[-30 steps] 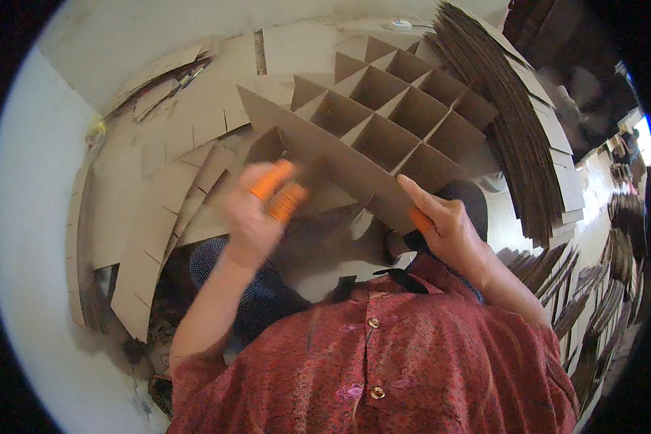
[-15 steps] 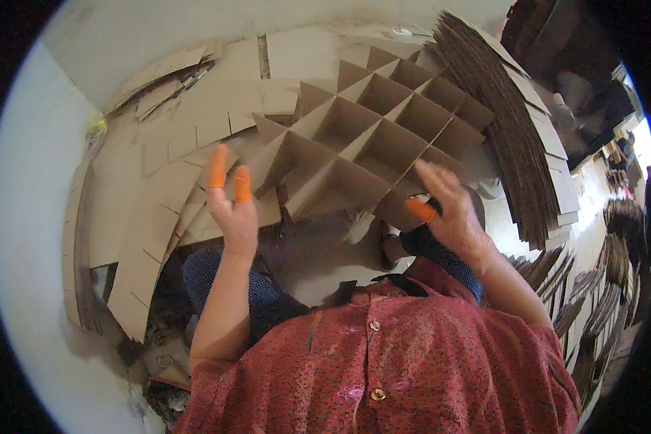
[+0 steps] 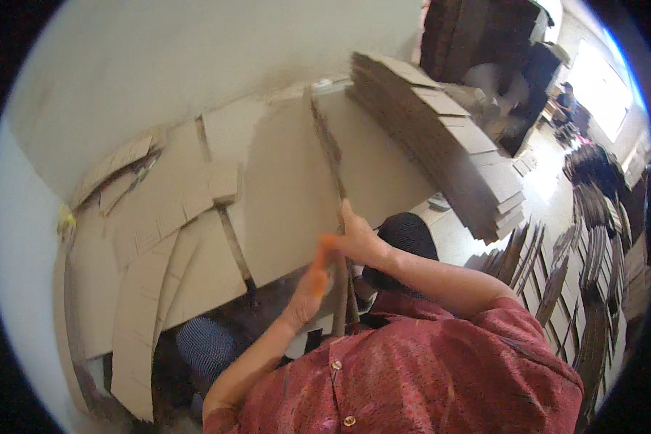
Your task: The person sits on the floor and repeatedly folds pre-cut cardboard sheets into grid-like dividers. They use both hands to crease the scored lines and then place the finished pieces onto a growing stack nearby.
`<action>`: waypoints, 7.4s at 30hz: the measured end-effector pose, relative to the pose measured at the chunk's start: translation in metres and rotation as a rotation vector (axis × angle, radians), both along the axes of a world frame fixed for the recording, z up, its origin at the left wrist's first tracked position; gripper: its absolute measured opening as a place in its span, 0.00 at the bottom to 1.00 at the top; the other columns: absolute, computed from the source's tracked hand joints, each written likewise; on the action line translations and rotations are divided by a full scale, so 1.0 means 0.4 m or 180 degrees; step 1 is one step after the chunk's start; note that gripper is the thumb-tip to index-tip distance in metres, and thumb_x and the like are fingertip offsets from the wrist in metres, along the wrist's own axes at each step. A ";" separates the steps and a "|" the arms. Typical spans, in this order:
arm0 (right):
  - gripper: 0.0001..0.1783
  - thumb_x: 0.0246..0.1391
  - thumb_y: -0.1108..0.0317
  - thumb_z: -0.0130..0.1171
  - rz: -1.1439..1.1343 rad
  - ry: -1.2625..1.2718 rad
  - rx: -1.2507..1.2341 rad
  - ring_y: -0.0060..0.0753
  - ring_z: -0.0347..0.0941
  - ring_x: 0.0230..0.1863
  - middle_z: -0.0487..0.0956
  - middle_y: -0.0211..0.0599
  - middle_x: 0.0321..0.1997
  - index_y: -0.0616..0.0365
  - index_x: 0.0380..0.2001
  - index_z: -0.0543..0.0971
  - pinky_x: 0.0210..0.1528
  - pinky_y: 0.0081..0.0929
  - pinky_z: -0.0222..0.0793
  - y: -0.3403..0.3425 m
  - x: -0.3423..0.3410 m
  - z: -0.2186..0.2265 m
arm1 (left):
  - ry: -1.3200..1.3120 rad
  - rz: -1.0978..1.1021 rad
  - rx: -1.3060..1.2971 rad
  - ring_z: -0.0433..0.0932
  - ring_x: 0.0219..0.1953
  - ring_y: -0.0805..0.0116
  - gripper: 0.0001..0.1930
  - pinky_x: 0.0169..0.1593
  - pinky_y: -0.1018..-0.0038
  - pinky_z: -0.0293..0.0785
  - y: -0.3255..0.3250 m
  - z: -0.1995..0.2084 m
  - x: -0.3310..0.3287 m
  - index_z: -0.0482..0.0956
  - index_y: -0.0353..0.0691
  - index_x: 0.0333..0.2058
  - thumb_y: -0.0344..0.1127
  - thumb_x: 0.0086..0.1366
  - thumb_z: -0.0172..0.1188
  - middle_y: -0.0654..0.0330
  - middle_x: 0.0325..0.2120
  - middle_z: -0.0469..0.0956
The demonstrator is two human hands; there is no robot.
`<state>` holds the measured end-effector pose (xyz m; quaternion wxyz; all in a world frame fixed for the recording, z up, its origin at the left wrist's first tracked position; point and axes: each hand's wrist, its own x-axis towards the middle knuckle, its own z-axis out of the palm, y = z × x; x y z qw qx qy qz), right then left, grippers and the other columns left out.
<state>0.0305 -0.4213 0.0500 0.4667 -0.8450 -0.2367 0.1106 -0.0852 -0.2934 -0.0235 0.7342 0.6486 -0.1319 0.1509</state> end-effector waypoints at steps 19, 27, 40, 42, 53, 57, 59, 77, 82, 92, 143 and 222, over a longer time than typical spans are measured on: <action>0.31 0.45 0.85 0.43 -0.1245 -0.3086 -0.2099 0.54 0.68 0.55 0.71 0.53 0.54 0.56 0.56 0.67 0.56 0.41 0.64 -0.364 0.273 0.468 | 0.0890 0.0684 0.1883 0.80 0.31 0.64 0.15 0.37 0.73 0.73 0.087 -0.113 -0.006 0.79 0.35 0.43 0.40 0.65 0.56 0.50 0.29 0.81; 0.27 0.52 0.72 0.45 -0.0922 -0.1994 -0.2630 0.51 0.62 0.62 0.65 0.54 0.61 0.61 0.58 0.65 0.62 0.41 0.58 -0.527 0.449 0.257 | 0.0270 0.2084 0.2170 0.79 0.37 0.55 0.13 0.41 0.68 0.74 0.285 -0.014 -0.037 0.79 0.36 0.43 0.34 0.61 0.60 0.48 0.35 0.80; 0.40 0.54 0.48 0.55 -0.1941 -0.1556 -0.3829 0.52 0.49 0.69 0.55 0.39 0.70 0.44 0.66 0.55 0.65 0.63 0.41 -0.394 0.341 0.302 | 0.1856 0.3100 0.4607 0.68 0.54 0.50 0.23 0.54 0.60 0.67 0.719 0.018 0.155 0.68 0.41 0.56 0.38 0.63 0.55 0.52 0.52 0.70; 0.42 0.52 0.49 0.56 -0.1887 -0.1740 -0.3665 0.56 0.48 0.70 0.54 0.42 0.70 0.43 0.67 0.54 0.66 0.64 0.37 -0.416 0.349 0.302 | 0.1824 0.3043 0.4009 0.74 0.46 0.53 0.18 0.49 0.62 0.71 0.778 -0.002 0.163 0.72 0.41 0.52 0.34 0.63 0.53 0.51 0.44 0.76; 0.32 0.55 0.54 0.60 0.0004 0.0555 0.0575 0.40 0.76 0.47 0.77 0.51 0.49 0.74 0.51 0.71 0.51 0.30 0.70 -0.129 0.066 0.118 | -0.1299 0.2453 0.3616 0.74 0.46 0.49 0.18 0.53 0.57 0.68 0.357 0.136 0.017 0.77 0.34 0.46 0.26 0.55 0.50 0.50 0.42 0.77; 0.22 0.56 0.59 0.58 0.0265 0.2774 0.2192 0.31 0.76 0.40 0.79 0.41 0.41 0.71 0.44 0.75 0.42 0.26 0.73 -0.015 -0.047 0.007 | -0.1464 0.1349 0.3956 0.74 0.49 0.54 0.20 0.56 0.60 0.68 0.221 0.122 -0.070 0.78 0.40 0.47 0.32 0.54 0.58 0.54 0.46 0.76; 0.17 0.56 0.62 0.58 -0.0085 0.2714 0.2259 0.28 0.75 0.37 0.78 0.36 0.38 0.67 0.41 0.77 0.39 0.24 0.72 0.009 -0.070 -0.017 | -0.1160 0.1540 0.3942 0.73 0.50 0.52 0.19 0.55 0.59 0.68 0.252 0.112 -0.113 0.78 0.41 0.47 0.39 0.56 0.60 0.54 0.47 0.76; 0.10 0.57 0.71 0.55 0.0685 -0.0139 0.1373 0.20 0.70 0.36 0.81 0.32 0.33 0.67 0.40 0.79 0.38 0.22 0.67 0.025 -0.109 0.000 | 0.2848 0.2416 0.4229 0.76 0.34 0.44 0.12 0.39 0.56 0.71 0.712 0.176 -0.200 0.76 0.36 0.36 0.38 0.62 0.52 0.44 0.29 0.77; 0.11 0.58 0.72 0.54 0.0719 0.0227 0.1749 0.19 0.69 0.37 0.80 0.30 0.35 0.68 0.42 0.77 0.39 0.20 0.67 0.085 -0.118 0.032 | 0.2469 0.1819 0.3999 0.77 0.29 0.56 0.14 0.34 0.63 0.72 0.539 0.268 -0.138 0.77 0.34 0.41 0.35 0.60 0.55 0.46 0.27 0.78; 0.12 0.55 0.75 0.54 0.0743 -0.0214 0.0530 0.19 0.67 0.34 0.80 0.36 0.31 0.67 0.42 0.78 0.36 0.23 0.67 0.009 -0.041 -0.026 | 0.1381 0.0206 0.2196 0.76 0.32 0.71 0.23 0.36 0.73 0.74 0.251 0.288 -0.109 0.69 0.32 0.53 0.39 0.63 0.58 0.55 0.36 0.79; 0.35 0.54 0.72 0.50 0.1892 -0.1454 -0.1480 0.63 0.73 0.29 0.76 0.60 0.24 0.51 0.65 0.53 0.36 0.52 0.69 0.108 -0.033 0.070 | 0.3784 0.2944 0.4305 0.71 0.50 0.48 0.28 0.51 0.57 0.70 0.821 0.059 -0.255 0.69 0.33 0.48 0.52 0.60 0.57 0.44 0.47 0.72; 0.16 0.55 0.73 0.56 0.0481 -0.0916 0.1038 0.20 0.74 0.37 0.81 0.37 0.36 0.66 0.48 0.75 0.39 0.18 0.69 0.045 0.240 0.108 | 0.1331 0.2594 0.3701 0.73 0.24 0.71 0.09 0.30 0.73 0.68 0.740 0.148 0.265 0.83 0.35 0.28 0.34 0.52 0.67 0.60 0.23 0.80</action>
